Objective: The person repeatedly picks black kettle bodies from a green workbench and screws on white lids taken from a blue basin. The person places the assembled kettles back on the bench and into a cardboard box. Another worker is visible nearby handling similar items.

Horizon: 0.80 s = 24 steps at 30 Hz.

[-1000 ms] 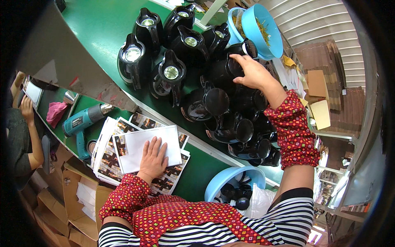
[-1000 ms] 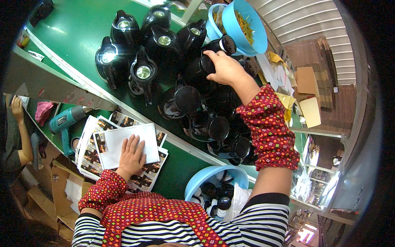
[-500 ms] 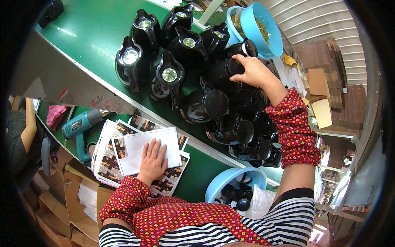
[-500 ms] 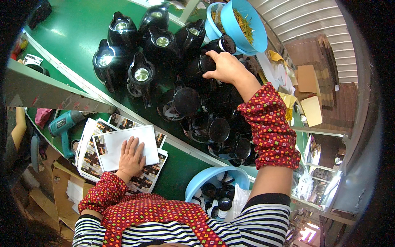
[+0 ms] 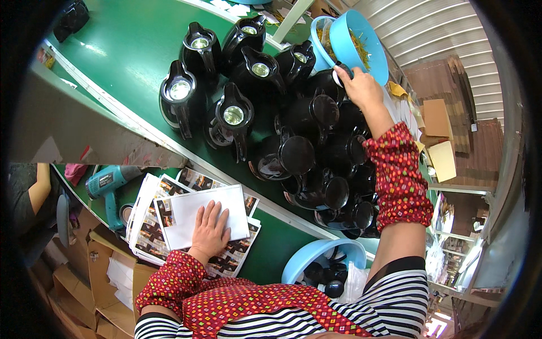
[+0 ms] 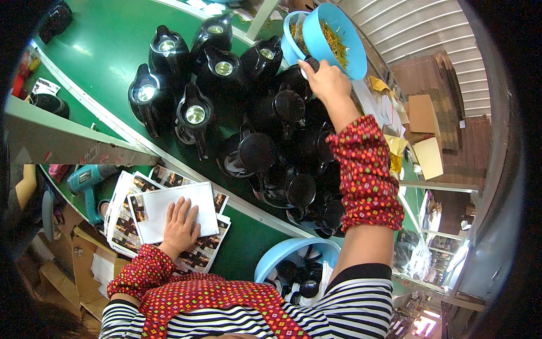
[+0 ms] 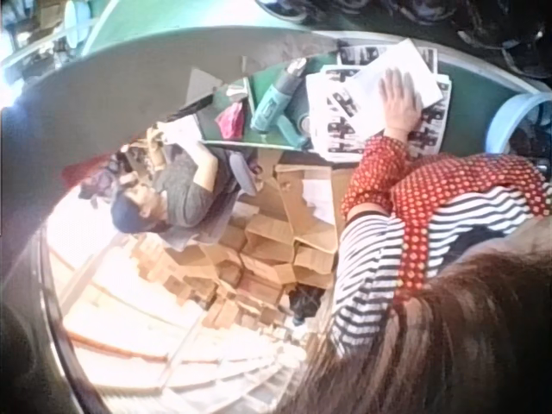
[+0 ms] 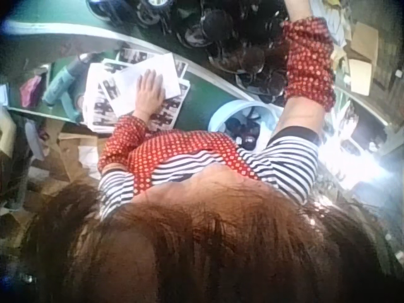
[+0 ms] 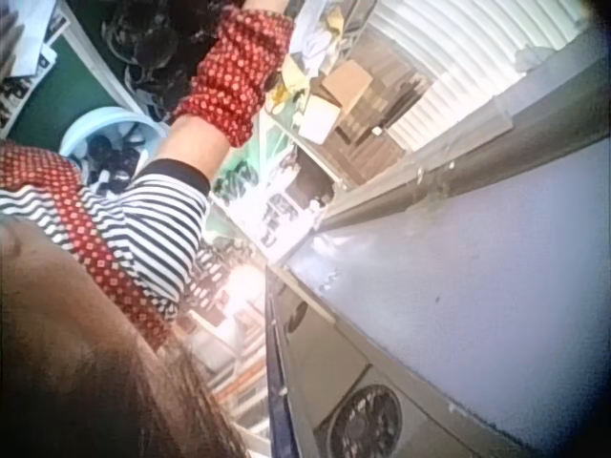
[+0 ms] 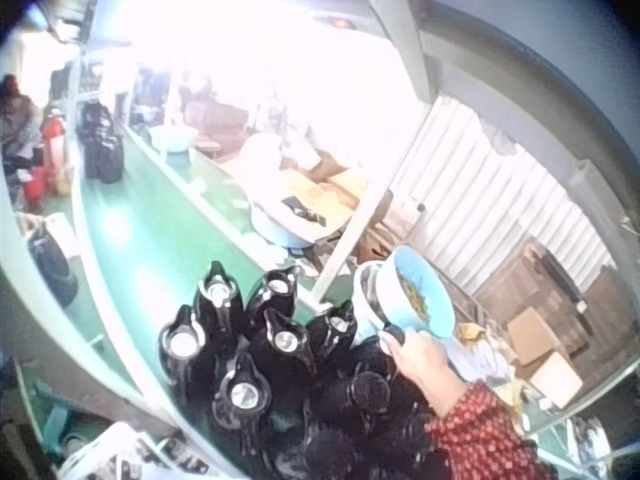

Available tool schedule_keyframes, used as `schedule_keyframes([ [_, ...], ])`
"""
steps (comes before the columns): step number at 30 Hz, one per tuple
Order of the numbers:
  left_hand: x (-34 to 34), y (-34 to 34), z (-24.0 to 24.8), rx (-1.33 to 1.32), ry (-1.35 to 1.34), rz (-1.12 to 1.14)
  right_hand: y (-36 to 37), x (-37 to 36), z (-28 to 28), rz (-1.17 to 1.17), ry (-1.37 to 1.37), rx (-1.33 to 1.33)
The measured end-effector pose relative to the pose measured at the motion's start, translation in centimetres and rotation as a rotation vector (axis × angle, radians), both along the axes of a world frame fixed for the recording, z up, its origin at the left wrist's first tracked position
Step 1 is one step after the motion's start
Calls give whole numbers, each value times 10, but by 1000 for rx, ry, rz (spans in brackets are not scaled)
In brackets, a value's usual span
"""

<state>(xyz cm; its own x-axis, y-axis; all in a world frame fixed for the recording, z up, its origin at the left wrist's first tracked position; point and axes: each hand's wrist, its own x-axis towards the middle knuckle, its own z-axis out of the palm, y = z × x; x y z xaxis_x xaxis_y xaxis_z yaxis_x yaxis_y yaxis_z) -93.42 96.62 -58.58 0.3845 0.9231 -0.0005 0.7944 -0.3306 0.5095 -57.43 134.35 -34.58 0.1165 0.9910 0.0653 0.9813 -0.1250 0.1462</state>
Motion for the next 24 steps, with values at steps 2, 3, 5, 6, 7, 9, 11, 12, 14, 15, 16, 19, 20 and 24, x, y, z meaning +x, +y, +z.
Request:
schedule_keyframes([
  [2, 0, 0, 0, 6, 5, -3, 27, 21, -17, -72, 36, -27],
  [3, 0, 1, -1, -4, -2, -5, 39, 29, -25, -106, 102, -40],
  [5, 1, 1, 0, -1, -7, -14, 54, 39, -26, -135, 152, -112],
  [6, 0, 1, -1, -4, -5, -8, 58, 34, -26, -140, 230, -174],
  [7, -1, -1, 1, 0, 6, -4, 56, 27, -18, -145, 305, -239],
  [9, -2, -2, 0, -13, 5, 1, 53, 17, 1, -240, 474, -362],
  [11, 0, 0, 0, -14, -4, -8, 55, 48, -4, 210, 315, -316],
  [12, -1, 0, 0, -12, -3, -5, 53, 47, -3, 441, 235, -294],
  [14, -1, -1, 1, -14, -2, -1, 48, 45, -4, 490, 223, -356],
  [15, -1, 0, 1, -14, -6, -5, 46, 47, -2, 535, 201, -350],
  [16, -1, 1, 1, -13, -10, -9, 44, 49, 0, 581, 178, -345],
  [19, -2, -1, 3, -17, -4, -3, 42, 28, 11, 94, 91, -330],
  [20, -1, -2, 3, -23, 4, 0, 43, 24, 13, 89, 85, -288],
  [24, 0, 2, 4, -23, 14, -13, 47, 44, 8, 310, 141, -215],
])
